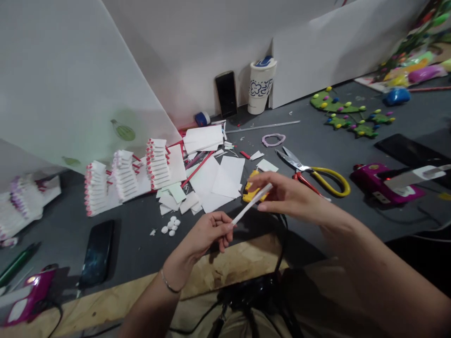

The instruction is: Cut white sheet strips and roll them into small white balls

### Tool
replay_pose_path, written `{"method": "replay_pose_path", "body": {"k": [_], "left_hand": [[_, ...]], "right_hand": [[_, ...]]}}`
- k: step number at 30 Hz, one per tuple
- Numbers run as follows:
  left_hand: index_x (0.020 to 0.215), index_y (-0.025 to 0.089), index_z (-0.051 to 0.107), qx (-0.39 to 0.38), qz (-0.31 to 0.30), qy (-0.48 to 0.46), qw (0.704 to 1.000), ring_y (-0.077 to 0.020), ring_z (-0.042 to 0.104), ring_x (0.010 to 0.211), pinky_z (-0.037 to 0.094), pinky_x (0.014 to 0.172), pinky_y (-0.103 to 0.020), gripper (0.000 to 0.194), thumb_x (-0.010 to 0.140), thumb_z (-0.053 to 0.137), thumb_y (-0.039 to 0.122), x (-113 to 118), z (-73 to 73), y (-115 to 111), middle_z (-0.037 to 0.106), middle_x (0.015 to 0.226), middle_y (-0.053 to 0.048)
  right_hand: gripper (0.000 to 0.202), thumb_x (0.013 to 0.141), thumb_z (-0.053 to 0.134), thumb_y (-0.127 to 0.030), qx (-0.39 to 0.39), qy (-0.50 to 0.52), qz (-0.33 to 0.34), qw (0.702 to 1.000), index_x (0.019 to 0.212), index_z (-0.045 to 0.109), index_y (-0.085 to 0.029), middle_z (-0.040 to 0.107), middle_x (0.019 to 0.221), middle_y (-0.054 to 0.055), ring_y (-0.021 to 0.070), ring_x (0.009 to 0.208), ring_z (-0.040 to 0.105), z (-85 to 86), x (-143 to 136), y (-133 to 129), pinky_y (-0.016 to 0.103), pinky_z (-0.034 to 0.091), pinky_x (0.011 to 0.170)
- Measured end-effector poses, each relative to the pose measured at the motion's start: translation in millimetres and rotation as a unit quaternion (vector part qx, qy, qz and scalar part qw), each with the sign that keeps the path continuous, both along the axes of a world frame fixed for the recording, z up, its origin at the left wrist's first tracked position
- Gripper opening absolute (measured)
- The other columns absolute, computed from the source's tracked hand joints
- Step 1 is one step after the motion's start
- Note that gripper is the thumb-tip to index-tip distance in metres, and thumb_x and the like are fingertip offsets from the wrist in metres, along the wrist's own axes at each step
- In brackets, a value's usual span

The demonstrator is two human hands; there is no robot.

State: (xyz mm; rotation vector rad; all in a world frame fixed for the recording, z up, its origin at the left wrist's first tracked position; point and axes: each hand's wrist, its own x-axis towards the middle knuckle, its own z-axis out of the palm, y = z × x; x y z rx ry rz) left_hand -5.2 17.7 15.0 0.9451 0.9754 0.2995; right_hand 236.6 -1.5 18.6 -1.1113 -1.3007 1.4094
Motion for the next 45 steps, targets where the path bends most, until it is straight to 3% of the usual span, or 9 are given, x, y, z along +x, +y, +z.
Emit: {"method": "replay_pose_path", "body": {"k": [6, 9, 13, 15, 18, 22, 27, 31, 45], "left_hand": [[0.077, 0.015, 0.06, -0.033, -0.078, 0.04, 0.996, -0.0064, 0.05, 0.038, 0.038, 0.037, -0.016, 0.024, 0.075, 0.07, 0.037, -32.2, -2.2, -9.1, 0.061, 0.056, 0.001], [0.086, 0.015, 0.066, 0.112, -0.114, 0.12, 0.98, -0.012, 0.059, 0.055, 0.046, 0.048, -0.023, 0.023, 0.079, 0.065, 0.037, -42.3, 1.6, -8.4, 0.067, 0.073, -0.004], [0.103, 0.021, 0.069, 0.471, -0.092, 0.252, 0.84, -0.0221, 0.06, 0.1, 0.048, 0.086, -0.038, 0.023, 0.085, 0.063, 0.033, -38.0, 4.0, -12.5, 0.067, 0.106, -0.007], [0.106, 0.023, 0.069, 0.556, -0.111, 0.284, 0.773, -0.0225, 0.059, 0.1, 0.045, 0.087, -0.038, 0.025, 0.087, 0.062, 0.036, -30.8, -0.3, -15.6, 0.068, 0.104, -0.007], [0.101, 0.023, 0.072, 0.594, -0.155, 0.3, 0.73, -0.0199, 0.06, 0.087, 0.043, 0.078, -0.035, 0.021, 0.09, 0.059, 0.035, -21.7, -11.6, -16.3, 0.069, 0.092, -0.005], [0.093, 0.023, 0.074, 0.575, -0.151, 0.282, 0.753, -0.0179, 0.059, 0.083, 0.042, 0.073, -0.032, 0.017, 0.09, 0.058, 0.029, -19.6, -24.0, -10.3, 0.067, 0.088, -0.004], [0.094, 0.021, 0.073, 0.532, -0.171, 0.26, 0.788, -0.0188, 0.059, 0.083, 0.043, 0.075, -0.032, 0.014, 0.087, 0.063, 0.027, -21.6, -27.5, -2.7, 0.068, 0.085, -0.004], [0.088, 0.02, 0.071, 0.512, -0.185, 0.257, 0.798, -0.0191, 0.06, 0.084, 0.042, 0.078, -0.033, 0.011, 0.086, 0.065, 0.029, -21.6, -27.1, 1.6, 0.07, 0.086, -0.003], [0.091, 0.022, 0.071, 0.539, -0.175, 0.215, 0.795, -0.0179, 0.061, 0.084, 0.041, 0.077, -0.033, 0.013, 0.09, 0.058, 0.025, -26.2, -35.6, 7.7, 0.07, 0.086, -0.003]], "right_hand": [[0.012, 0.082, 0.066, -0.032, 0.069, -0.209, 0.073, 0.973, 0.086, 0.072, -0.023, 0.071, 0.08, 0.001, 0.0153, 0.071, 0.063, -9.7, -8.1, -13.2, 0.026, 0.047, 0.066], [0.012, 0.083, 0.063, -0.03, 0.044, -0.213, 0.073, 0.973, 0.084, 0.071, -0.022, 0.07, 0.078, 0.001, 0.0145, 0.069, 0.062, -11.9, -22.4, -17.0, 0.025, 0.045, 0.063], [0.015, 0.083, 0.061, -0.032, -0.023, -0.165, 0.058, 0.984, 0.08, 0.069, -0.02, 0.068, 0.074, 0.0, 0.0144, 0.067, 0.06, -21.5, -40.8, -21.3, 0.025, 0.043, 0.06], [0.016, 0.08, 0.062, -0.034, -0.049, -0.135, 0.041, 0.989, 0.078, 0.068, -0.019, 0.068, 0.073, 0.0, 0.015, 0.068, 0.06, -29.8, -48.5, -23.1, 0.026, 0.045, 0.061], [0.018, 0.078, 0.064, -0.037, -0.058, -0.121, 0.003, 0.991, 0.076, 0.067, -0.019, 0.069, 0.075, 0.001, 0.0168, 0.072, 0.062, -40.5, -55.9, -25.5, 0.028, 0.048, 0.066], [0.016, 0.082, 0.059, -0.034, -0.015, -0.204, 0.005, 0.979, 0.08, 0.069, -0.021, 0.071, 0.078, 0.002, 0.0174, 0.072, 0.063, -44.7, -56.7, -28.7, 0.029, 0.048, 0.065], [0.015, 0.087, 0.057, -0.023, 0.118, -0.412, 0.01, 0.904, 0.086, 0.072, -0.023, 0.068, 0.082, 0.005, 0.0196, 0.078, 0.061, -44.8, -51.2, -29.9, 0.03, 0.044, 0.066], [0.012, 0.086, 0.06, -0.02, 0.155, -0.472, 0.011, 0.868, 0.088, 0.071, -0.023, 0.068, 0.08, 0.004, 0.0207, 0.079, 0.059, -45.2, -50.4, -29.1, 0.03, 0.042, 0.065], [0.018, 0.091, 0.052, -0.015, 0.217, -0.415, 0.057, 0.882, 0.087, 0.069, -0.021, 0.065, 0.082, 0.006, 0.0193, 0.078, 0.056, -57.1, -39.8, -25.2, 0.031, 0.045, 0.068]]}}
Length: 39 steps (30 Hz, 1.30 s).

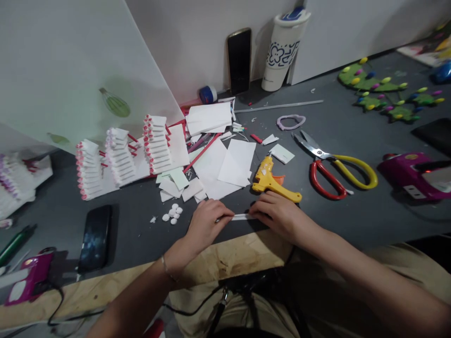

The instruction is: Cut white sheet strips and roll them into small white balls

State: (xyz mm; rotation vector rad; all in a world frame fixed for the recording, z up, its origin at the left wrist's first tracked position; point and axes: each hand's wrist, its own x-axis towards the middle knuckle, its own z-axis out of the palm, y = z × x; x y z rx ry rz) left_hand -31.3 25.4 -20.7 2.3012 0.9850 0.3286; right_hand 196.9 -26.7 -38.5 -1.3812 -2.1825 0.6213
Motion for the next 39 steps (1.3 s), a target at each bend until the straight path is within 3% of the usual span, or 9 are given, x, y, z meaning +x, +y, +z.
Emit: {"method": "replay_pose_path", "body": {"k": [6, 11, 18, 24, 27, 33, 39], "left_hand": [[0.102, 0.023, 0.072, 0.076, -0.061, -0.001, 0.995, -0.0164, 0.057, 0.079, 0.042, 0.07, -0.029, 0.024, 0.094, 0.049, 0.023, -6.1, -6.5, -0.1, 0.065, 0.084, -0.005], [0.105, 0.025, 0.069, 0.129, -0.118, 0.053, 0.983, -0.0151, 0.054, 0.073, 0.04, 0.063, -0.026, 0.029, 0.098, 0.041, 0.025, -9.6, -3.5, 1.9, 0.062, 0.08, -0.003], [0.12, 0.024, 0.059, 0.156, -0.175, 0.098, 0.967, -0.018, 0.056, 0.079, 0.042, 0.064, -0.027, 0.03, 0.097, 0.04, 0.018, -22.0, 1.9, 2.4, 0.063, 0.087, -0.005], [0.099, 0.018, 0.061, 0.115, -0.099, 0.026, 0.988, -0.0159, 0.058, 0.082, 0.049, 0.07, -0.027, 0.015, 0.096, 0.046, 0.02, -37.2, 0.6, 5.1, 0.063, 0.087, -0.004], [0.098, 0.018, 0.061, 0.111, -0.097, 0.013, 0.989, -0.0157, 0.058, 0.083, 0.05, 0.071, -0.027, 0.014, 0.095, 0.047, 0.019, -41.0, 2.2, 7.1, 0.063, 0.087, -0.004], [0.112, 0.02, 0.058, 0.165, -0.167, 0.042, 0.971, -0.015, 0.058, 0.082, 0.05, 0.07, -0.026, 0.024, 0.098, 0.039, 0.016, -46.9, 1.7, 13.6, 0.063, 0.092, -0.005], [0.118, 0.017, 0.055, 0.22, -0.245, 0.114, 0.937, -0.0164, 0.056, 0.082, 0.049, 0.07, -0.026, 0.029, 0.096, 0.038, 0.009, -48.7, 10.4, 15.7, 0.063, 0.093, -0.006]], "right_hand": [[0.025, 0.093, 0.045, -0.011, 0.043, -0.029, 0.066, 0.996, 0.095, 0.069, -0.018, 0.065, 0.083, 0.008, 0.0192, 0.076, 0.054, 7.8, 7.3, -2.0, 0.031, 0.046, 0.068], [0.03, 0.091, 0.044, -0.006, 0.067, -0.087, 0.121, 0.987, 0.11, 0.066, -0.014, 0.066, 0.092, 0.011, 0.0209, 0.082, 0.057, 15.1, 12.6, -5.9, 0.032, 0.05, 0.072], [0.028, 0.092, 0.046, -0.009, 0.135, -0.175, 0.117, 0.968, 0.112, 0.065, -0.006, 0.065, 0.086, 0.012, 0.0213, 0.075, 0.056, 11.5, 10.7, -16.6, 0.031, 0.05, 0.06], [0.027, 0.092, 0.047, -0.01, 0.141, -0.176, 0.121, 0.967, 0.112, 0.064, -0.004, 0.063, 0.084, 0.011, 0.0213, 0.075, 0.054, 7.9, 9.1, -18.5, 0.032, 0.049, 0.059], [0.026, 0.093, 0.045, -0.01, 0.15, -0.172, 0.119, 0.966, 0.109, 0.065, -0.006, 0.063, 0.082, 0.01, 0.0203, 0.074, 0.054, 8.1, 9.9, -17.3, 0.031, 0.048, 0.06], [0.03, 0.097, 0.038, -0.013, 0.144, -0.179, 0.126, 0.965, 0.11, 0.065, -0.01, 0.063, 0.082, 0.009, 0.0195, 0.074, 0.054, 13.0, 12.9, -14.8, 0.031, 0.048, 0.06], [0.026, 0.093, 0.045, -0.011, 0.148, -0.188, 0.123, 0.963, 0.109, 0.065, -0.006, 0.064, 0.085, 0.011, 0.021, 0.074, 0.054, 14.4, 8.2, -20.0, 0.033, 0.047, 0.061]]}}
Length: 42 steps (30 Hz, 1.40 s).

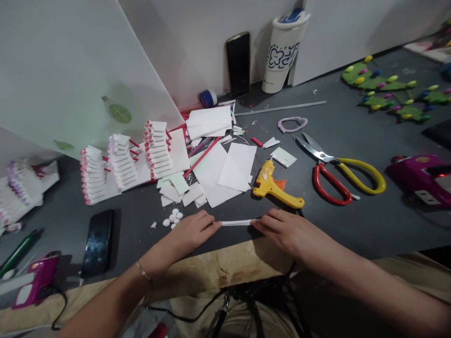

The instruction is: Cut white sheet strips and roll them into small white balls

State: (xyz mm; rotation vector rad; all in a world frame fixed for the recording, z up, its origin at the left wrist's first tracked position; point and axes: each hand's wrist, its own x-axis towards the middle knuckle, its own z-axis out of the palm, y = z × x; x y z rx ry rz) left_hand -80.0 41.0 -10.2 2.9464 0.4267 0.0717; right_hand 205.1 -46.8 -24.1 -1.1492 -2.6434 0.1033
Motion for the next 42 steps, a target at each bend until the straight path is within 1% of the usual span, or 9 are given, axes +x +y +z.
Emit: {"method": "replay_pose_path", "body": {"k": [4, 8, 12, 15, 18, 27, 35, 38, 42], "left_hand": [[0.108, 0.012, 0.06, 0.047, -0.008, 0.016, 0.999, -0.0184, 0.056, 0.081, 0.046, 0.068, -0.03, 0.021, 0.095, 0.043, 0.011, 12.7, 11.7, -7.9, 0.063, 0.091, -0.008], [0.08, 0.013, 0.061, 0.048, 0.044, 0.034, 0.997, -0.0188, 0.053, 0.075, 0.044, 0.066, -0.032, 0.023, 0.095, 0.044, 0.015, 35.0, 15.4, -12.3, 0.059, 0.078, -0.006], [0.077, 0.016, 0.057, -0.043, 0.131, 0.036, 0.99, -0.0186, 0.054, 0.078, 0.046, 0.069, -0.03, 0.017, 0.093, 0.051, 0.019, 47.4, 11.0, -6.1, 0.059, 0.084, -0.006], [0.086, 0.017, 0.058, -0.135, 0.18, 0.03, 0.974, -0.0179, 0.056, 0.083, 0.047, 0.073, -0.03, 0.006, 0.091, 0.055, 0.018, 47.7, 8.9, -2.7, 0.06, 0.088, -0.004], [0.088, 0.018, 0.059, -0.165, 0.198, 0.035, 0.966, -0.0185, 0.056, 0.085, 0.047, 0.076, -0.031, 0.007, 0.091, 0.053, 0.016, 47.7, 9.2, -3.6, 0.06, 0.088, -0.004], [0.084, 0.017, 0.056, -0.159, 0.201, 0.045, 0.966, -0.0179, 0.055, 0.081, 0.048, 0.073, -0.031, 0.011, 0.089, 0.049, 0.011, 56.3, 13.5, -12.5, 0.059, 0.085, -0.004], [0.106, 0.017, 0.062, -0.142, 0.148, -0.023, 0.979, -0.0172, 0.058, 0.087, 0.05, 0.074, -0.029, 0.021, 0.091, 0.049, 0.011, 44.3, 2.5, -15.4, 0.063, 0.094, -0.006], [0.109, 0.019, 0.063, -0.071, 0.125, -0.036, 0.989, -0.0175, 0.056, 0.081, 0.049, 0.067, -0.029, 0.024, 0.095, 0.043, 0.016, 40.7, -0.4, -20.5, 0.061, 0.089, -0.006], [0.113, 0.013, 0.061, 0.036, 0.074, -0.026, 0.996, -0.0193, 0.055, 0.078, 0.049, 0.067, -0.032, 0.026, 0.095, 0.043, 0.014, 35.8, -4.8, -28.7, 0.061, 0.086, -0.007]], "right_hand": [[0.023, 0.088, 0.051, -0.009, 0.022, -0.003, -0.001, 1.0, 0.105, 0.066, -0.004, 0.063, 0.081, 0.011, 0.022, 0.072, 0.053, 0.7, -5.4, -0.6, 0.034, 0.044, 0.06], [0.018, 0.09, 0.051, -0.011, 0.029, 0.038, -0.031, 0.998, 0.086, 0.068, -0.013, 0.06, 0.071, 0.006, 0.0195, 0.067, 0.051, -2.9, -10.3, 7.3, 0.032, 0.04, 0.059], [0.024, 0.092, 0.051, -0.014, 0.002, 0.059, -0.08, 0.995, 0.07, 0.061, -0.016, 0.058, 0.068, 0.004, 0.0169, 0.064, 0.051, -7.2, -11.8, 14.5, 0.029, 0.039, 0.058], [0.016, 0.09, 0.054, -0.014, -0.069, 0.093, -0.129, 0.985, 0.076, 0.061, -0.016, 0.059, 0.072, 0.004, 0.0166, 0.067, 0.055, -7.0, -11.3, 14.6, 0.027, 0.041, 0.061], [0.006, 0.086, 0.06, -0.014, -0.14, 0.126, -0.175, 0.966, 0.081, 0.061, -0.016, 0.06, 0.076, 0.004, 0.0178, 0.072, 0.058, -4.7, -11.4, 13.7, 0.028, 0.043, 0.064], [0.009, 0.078, 0.063, -0.008, -0.181, 0.115, -0.197, 0.957, 0.079, 0.06, -0.016, 0.058, 0.078, 0.003, 0.0166, 0.07, 0.054, 2.1, -15.1, 18.9, 0.027, 0.038, 0.061], [0.014, 0.083, 0.056, -0.007, -0.229, 0.149, -0.175, 0.946, 0.089, 0.063, -0.018, 0.062, 0.082, 0.003, 0.0156, 0.074, 0.057, -0.2, -10.3, 22.0, 0.025, 0.037, 0.062], [0.016, 0.085, 0.054, -0.006, -0.198, 0.116, -0.156, 0.961, 0.081, 0.064, -0.018, 0.059, 0.077, 0.003, 0.0155, 0.072, 0.055, -0.9, -11.0, 20.3, 0.025, 0.036, 0.06], [0.015, 0.084, 0.057, -0.005, -0.086, 0.038, -0.097, 0.991, 0.078, 0.063, -0.017, 0.059, 0.076, 0.005, 0.0175, 0.07, 0.052, 4.5, -12.2, 13.1, 0.027, 0.036, 0.06]]}}
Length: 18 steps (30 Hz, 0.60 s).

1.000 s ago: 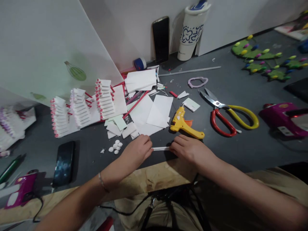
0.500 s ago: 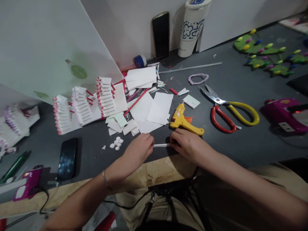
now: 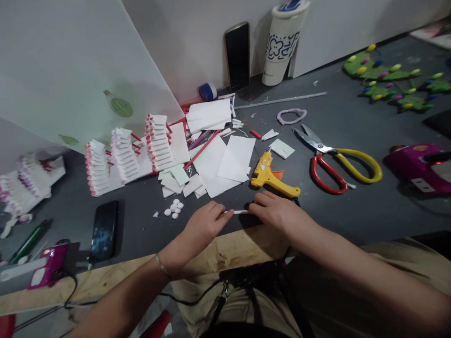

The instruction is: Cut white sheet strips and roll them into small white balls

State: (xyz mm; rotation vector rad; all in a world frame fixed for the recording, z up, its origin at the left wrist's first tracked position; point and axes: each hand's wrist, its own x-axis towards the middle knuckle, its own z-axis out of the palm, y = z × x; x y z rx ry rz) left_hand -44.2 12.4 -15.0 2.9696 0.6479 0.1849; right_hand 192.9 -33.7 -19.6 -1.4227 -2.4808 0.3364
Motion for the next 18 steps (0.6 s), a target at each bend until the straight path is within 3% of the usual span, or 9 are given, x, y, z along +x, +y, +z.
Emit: {"method": "replay_pose_path", "body": {"k": [4, 8, 13, 16, 18], "left_hand": [[0.12, 0.013, 0.058, 0.0, 0.0, -0.026, 1.0, -0.0196, 0.055, 0.087, 0.05, 0.075, -0.033, 0.031, 0.093, 0.045, 0.008, -6.3, -6.2, -3.7, 0.062, 0.097, -0.01], [0.12, 0.019, 0.059, -0.078, 0.065, -0.065, 0.993, -0.0189, 0.056, 0.091, 0.051, 0.077, -0.033, 0.031, 0.093, 0.045, 0.011, -5.9, -7.6, -1.3, 0.063, 0.099, -0.008], [0.097, 0.015, 0.062, -0.184, 0.147, -0.076, 0.969, -0.0188, 0.059, 0.086, 0.05, 0.076, -0.033, 0.014, 0.09, 0.05, 0.013, 4.8, 5.0, 2.0, 0.065, 0.089, -0.007], [0.086, 0.017, 0.059, -0.218, 0.191, -0.078, 0.954, -0.0185, 0.058, 0.081, 0.048, 0.072, -0.032, 0.01, 0.087, 0.05, 0.013, 11.3, 15.1, 0.5, 0.063, 0.084, -0.006], [0.086, 0.018, 0.057, -0.278, 0.23, -0.102, 0.927, -0.0172, 0.058, 0.076, 0.046, 0.068, -0.03, 0.007, 0.086, 0.05, 0.016, 16.8, 21.0, -0.7, 0.063, 0.082, -0.004]], "right_hand": [[0.013, 0.084, 0.057, -0.004, 0.057, -0.026, 0.043, 0.997, 0.085, 0.064, -0.015, 0.061, 0.082, 0.008, 0.0201, 0.074, 0.052, 5.1, 1.6, -6.8, 0.029, 0.041, 0.062], [0.015, 0.086, 0.053, -0.004, 0.046, -0.01, 0.022, 0.999, 0.088, 0.063, -0.016, 0.062, 0.085, 0.008, 0.0205, 0.078, 0.054, -2.4, 1.3, -7.1, 0.029, 0.043, 0.064], [0.015, 0.088, 0.05, -0.007, 0.042, 0.014, -0.009, 0.999, 0.084, 0.062, -0.015, 0.061, 0.076, 0.006, 0.0199, 0.072, 0.055, -11.4, -1.5, -2.4, 0.03, 0.044, 0.064], [0.015, 0.085, 0.05, -0.007, 0.048, 0.052, -0.021, 0.997, 0.08, 0.061, -0.016, 0.062, 0.075, 0.007, 0.02, 0.072, 0.056, -2.4, 1.4, 0.3, 0.031, 0.045, 0.065], [0.014, 0.083, 0.05, -0.008, 0.016, 0.128, -0.049, 0.99, 0.081, 0.06, -0.018, 0.063, 0.075, 0.005, 0.018, 0.07, 0.056, 8.2, 6.3, 2.2, 0.029, 0.045, 0.063]]}}
